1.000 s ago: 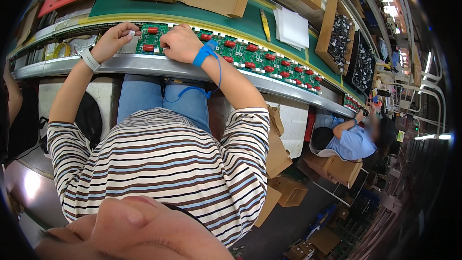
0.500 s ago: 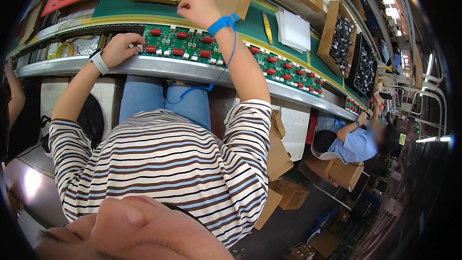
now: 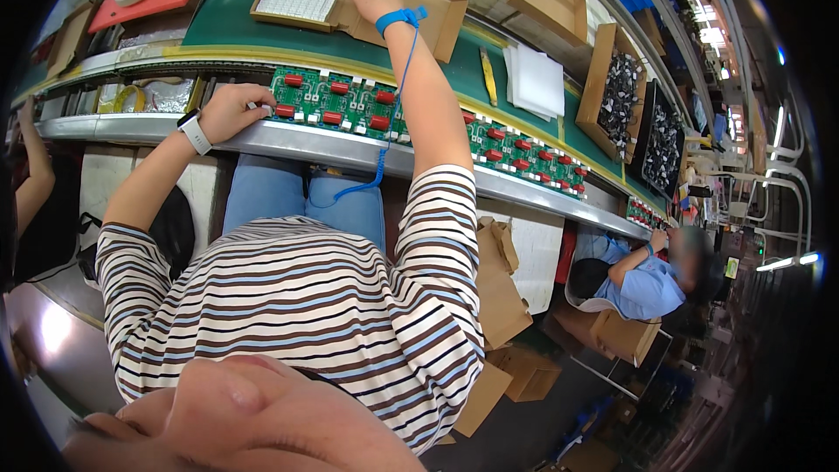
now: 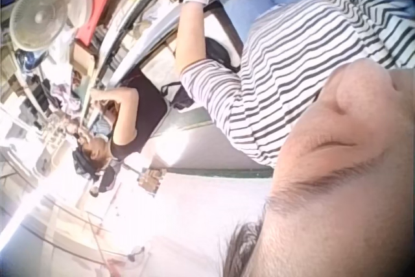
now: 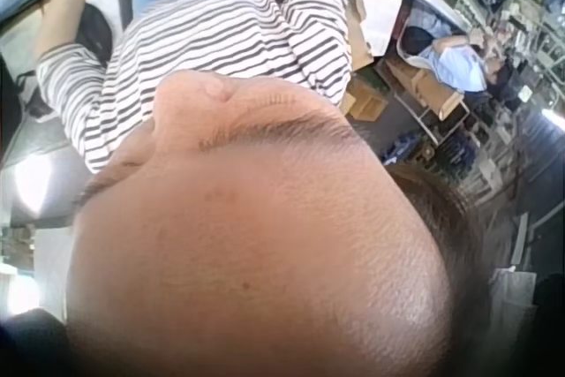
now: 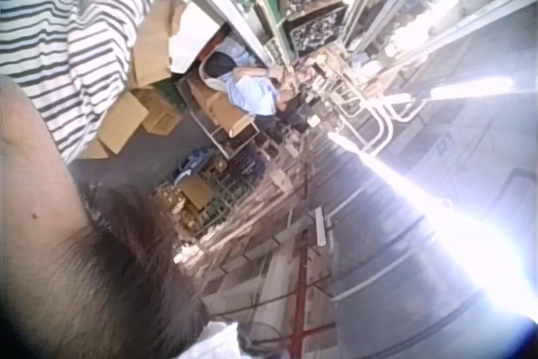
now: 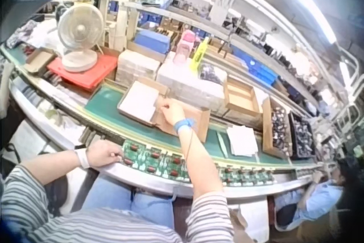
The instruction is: The worker is assembling electronic components onto a printed circuit board on an industrial assembly line.
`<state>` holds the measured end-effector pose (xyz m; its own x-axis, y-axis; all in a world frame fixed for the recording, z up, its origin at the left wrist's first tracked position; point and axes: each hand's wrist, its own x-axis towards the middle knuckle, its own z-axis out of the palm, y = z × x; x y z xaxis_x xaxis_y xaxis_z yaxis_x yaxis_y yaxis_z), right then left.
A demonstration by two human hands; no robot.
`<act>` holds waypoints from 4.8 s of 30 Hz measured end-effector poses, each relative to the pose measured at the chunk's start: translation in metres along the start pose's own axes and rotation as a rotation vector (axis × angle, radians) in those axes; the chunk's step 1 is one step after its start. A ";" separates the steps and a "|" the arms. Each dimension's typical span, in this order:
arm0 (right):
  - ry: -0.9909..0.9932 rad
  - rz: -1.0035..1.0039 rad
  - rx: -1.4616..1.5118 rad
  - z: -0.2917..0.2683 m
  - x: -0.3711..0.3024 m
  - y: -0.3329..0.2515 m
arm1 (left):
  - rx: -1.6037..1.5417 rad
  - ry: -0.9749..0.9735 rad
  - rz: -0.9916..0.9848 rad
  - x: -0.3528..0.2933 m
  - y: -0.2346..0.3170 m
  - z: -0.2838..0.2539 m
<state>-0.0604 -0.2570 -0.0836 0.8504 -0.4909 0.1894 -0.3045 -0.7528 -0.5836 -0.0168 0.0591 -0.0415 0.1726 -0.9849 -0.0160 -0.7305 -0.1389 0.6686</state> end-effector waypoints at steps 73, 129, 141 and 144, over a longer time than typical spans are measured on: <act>-0.122 -0.040 -0.026 0.008 -0.104 -0.084 | 0.047 0.087 -0.024 0.061 -0.029 -0.022; -0.399 -0.467 -0.003 -0.005 -0.164 -0.158 | -0.645 0.043 -0.328 0.037 -0.023 0.017; -0.051 -0.493 -0.332 0.078 -0.175 -0.121 | -0.575 -0.108 -0.073 0.029 -0.064 0.028; 0.023 -0.422 -0.393 0.078 -0.182 -0.106 | -0.219 -0.022 0.086 0.008 -0.073 0.017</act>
<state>-0.1493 -0.0540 -0.1180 0.9245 -0.1191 0.3622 -0.0813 -0.9897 -0.1178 0.0272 0.0601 -0.1031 0.0997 -0.9944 0.0338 -0.5809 -0.0305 0.8134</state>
